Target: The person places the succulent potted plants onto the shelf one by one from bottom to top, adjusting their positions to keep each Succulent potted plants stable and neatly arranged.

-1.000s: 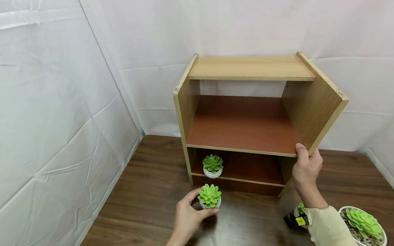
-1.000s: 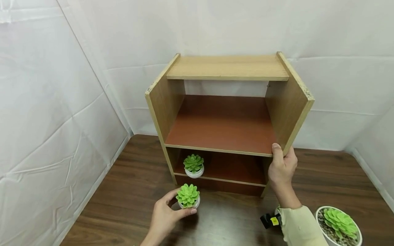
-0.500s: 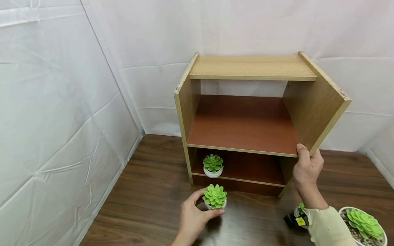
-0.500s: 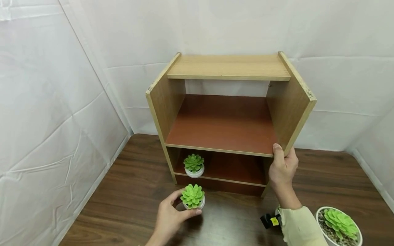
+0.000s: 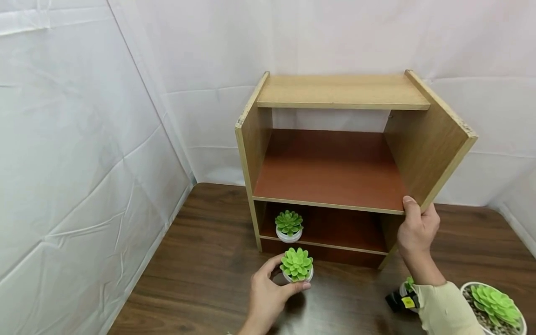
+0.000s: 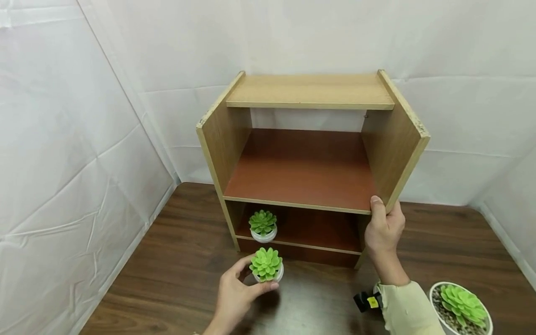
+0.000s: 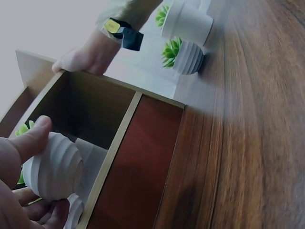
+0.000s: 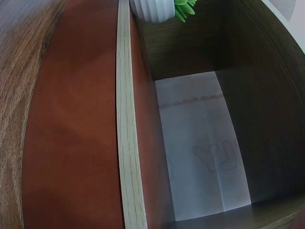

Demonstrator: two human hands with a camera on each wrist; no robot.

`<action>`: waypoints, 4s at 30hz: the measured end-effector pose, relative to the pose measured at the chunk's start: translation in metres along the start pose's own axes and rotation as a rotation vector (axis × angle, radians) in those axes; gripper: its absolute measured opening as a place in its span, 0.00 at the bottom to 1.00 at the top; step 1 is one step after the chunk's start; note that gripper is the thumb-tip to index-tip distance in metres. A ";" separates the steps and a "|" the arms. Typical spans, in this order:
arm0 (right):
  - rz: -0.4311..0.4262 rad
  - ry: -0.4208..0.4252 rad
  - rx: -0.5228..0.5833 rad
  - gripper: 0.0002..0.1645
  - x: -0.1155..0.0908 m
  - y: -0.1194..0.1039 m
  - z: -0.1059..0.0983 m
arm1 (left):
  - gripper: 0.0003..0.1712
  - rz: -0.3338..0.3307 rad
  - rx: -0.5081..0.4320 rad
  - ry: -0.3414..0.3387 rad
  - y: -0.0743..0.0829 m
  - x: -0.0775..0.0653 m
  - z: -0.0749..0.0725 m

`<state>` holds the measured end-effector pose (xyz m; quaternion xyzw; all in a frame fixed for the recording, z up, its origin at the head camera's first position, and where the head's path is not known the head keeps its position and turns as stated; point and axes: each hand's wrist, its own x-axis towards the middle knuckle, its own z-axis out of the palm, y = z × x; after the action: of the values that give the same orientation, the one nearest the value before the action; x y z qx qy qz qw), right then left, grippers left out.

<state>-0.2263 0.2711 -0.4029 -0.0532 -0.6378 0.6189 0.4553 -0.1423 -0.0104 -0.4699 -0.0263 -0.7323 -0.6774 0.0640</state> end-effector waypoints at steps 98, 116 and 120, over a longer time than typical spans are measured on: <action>0.004 0.027 -0.021 0.12 -0.002 0.001 0.001 | 0.38 0.126 0.046 -0.066 0.005 0.019 0.064; -0.005 0.035 -0.005 0.10 0.000 0.004 -0.001 | 0.39 0.080 0.064 -0.051 0.006 0.023 0.075; -0.007 0.028 -0.011 0.10 0.000 0.004 -0.001 | 0.39 0.083 0.069 -0.046 0.005 0.025 0.076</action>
<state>-0.2277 0.2726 -0.4061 -0.0620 -0.6348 0.6130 0.4662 -0.1704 0.0647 -0.4671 -0.0701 -0.7548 -0.6478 0.0759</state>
